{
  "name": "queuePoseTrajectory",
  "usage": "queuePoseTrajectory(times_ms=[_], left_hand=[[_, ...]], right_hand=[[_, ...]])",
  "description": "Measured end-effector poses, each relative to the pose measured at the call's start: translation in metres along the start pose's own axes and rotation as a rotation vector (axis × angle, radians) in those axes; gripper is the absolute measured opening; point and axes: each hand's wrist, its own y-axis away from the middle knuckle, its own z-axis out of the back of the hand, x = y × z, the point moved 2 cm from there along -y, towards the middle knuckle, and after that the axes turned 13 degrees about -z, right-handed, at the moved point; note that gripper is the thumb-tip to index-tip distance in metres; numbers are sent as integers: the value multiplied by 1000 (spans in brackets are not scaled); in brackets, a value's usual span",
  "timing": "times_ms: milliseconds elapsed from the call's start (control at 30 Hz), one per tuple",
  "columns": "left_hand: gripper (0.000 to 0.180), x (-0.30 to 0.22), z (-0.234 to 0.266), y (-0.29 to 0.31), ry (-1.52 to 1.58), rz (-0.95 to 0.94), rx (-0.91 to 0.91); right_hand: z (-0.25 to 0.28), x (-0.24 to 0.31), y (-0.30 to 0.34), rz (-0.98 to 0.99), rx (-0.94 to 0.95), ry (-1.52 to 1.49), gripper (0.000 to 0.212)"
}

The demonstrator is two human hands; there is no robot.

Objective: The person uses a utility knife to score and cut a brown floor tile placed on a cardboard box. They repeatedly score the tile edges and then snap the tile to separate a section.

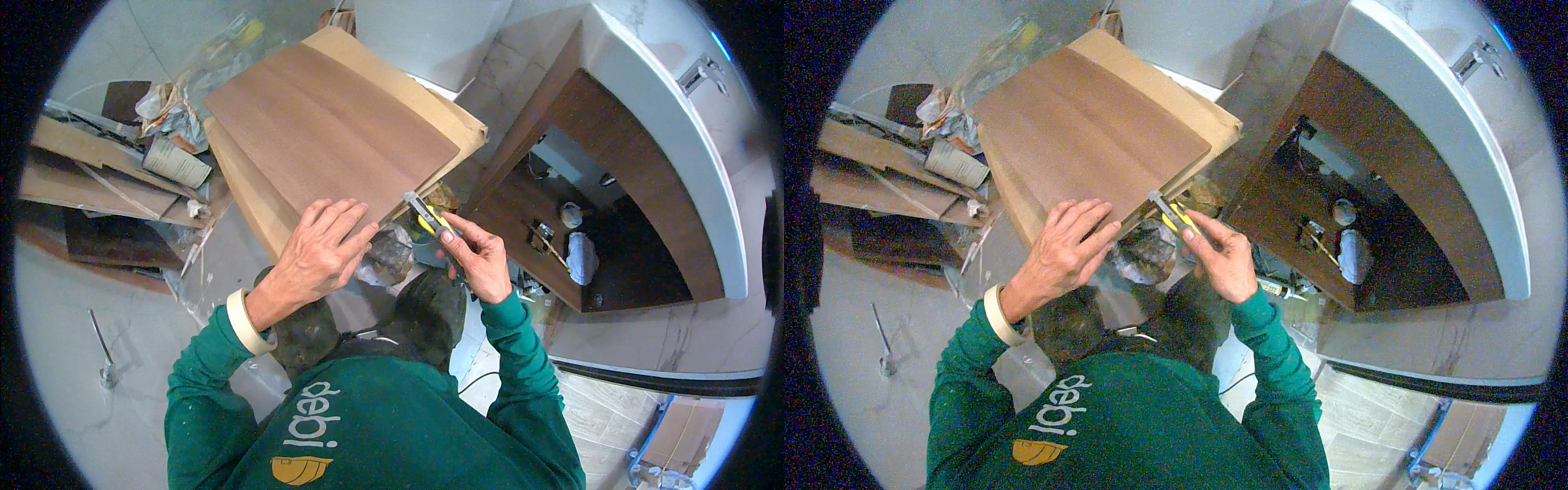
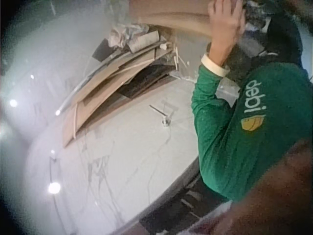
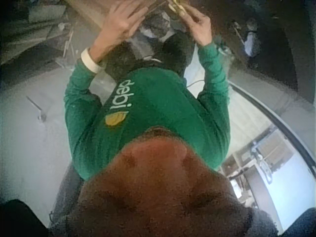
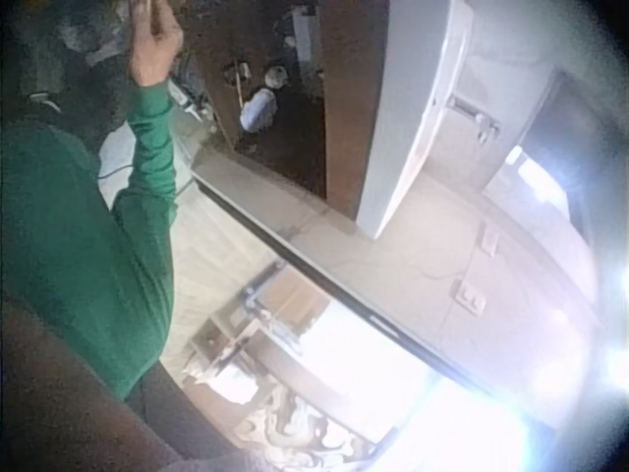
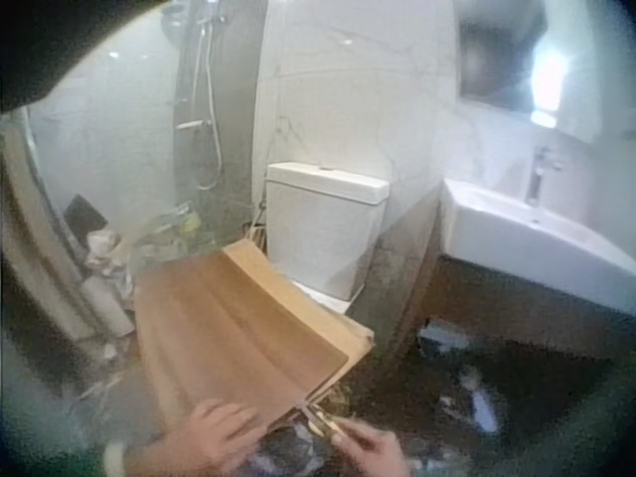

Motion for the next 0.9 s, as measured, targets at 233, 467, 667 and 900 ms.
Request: queuePoseTrajectory(times_ms=[233,467,667,900], left_hand=[[36,-3,4,7,-11,11,-75],[33,-7,3,15,-23,13,-157],[35,-13,7,10,0,76,-174],[43,-24,-2,-10,-40,155,-105]], right_hand=[[-16,1,18,-11,73,41,43],[-1,-26,34,-39,32,-166,41],[14,-72,36,-171,-30,-305,42],[8,-65,32,-11,44,-296,43]])
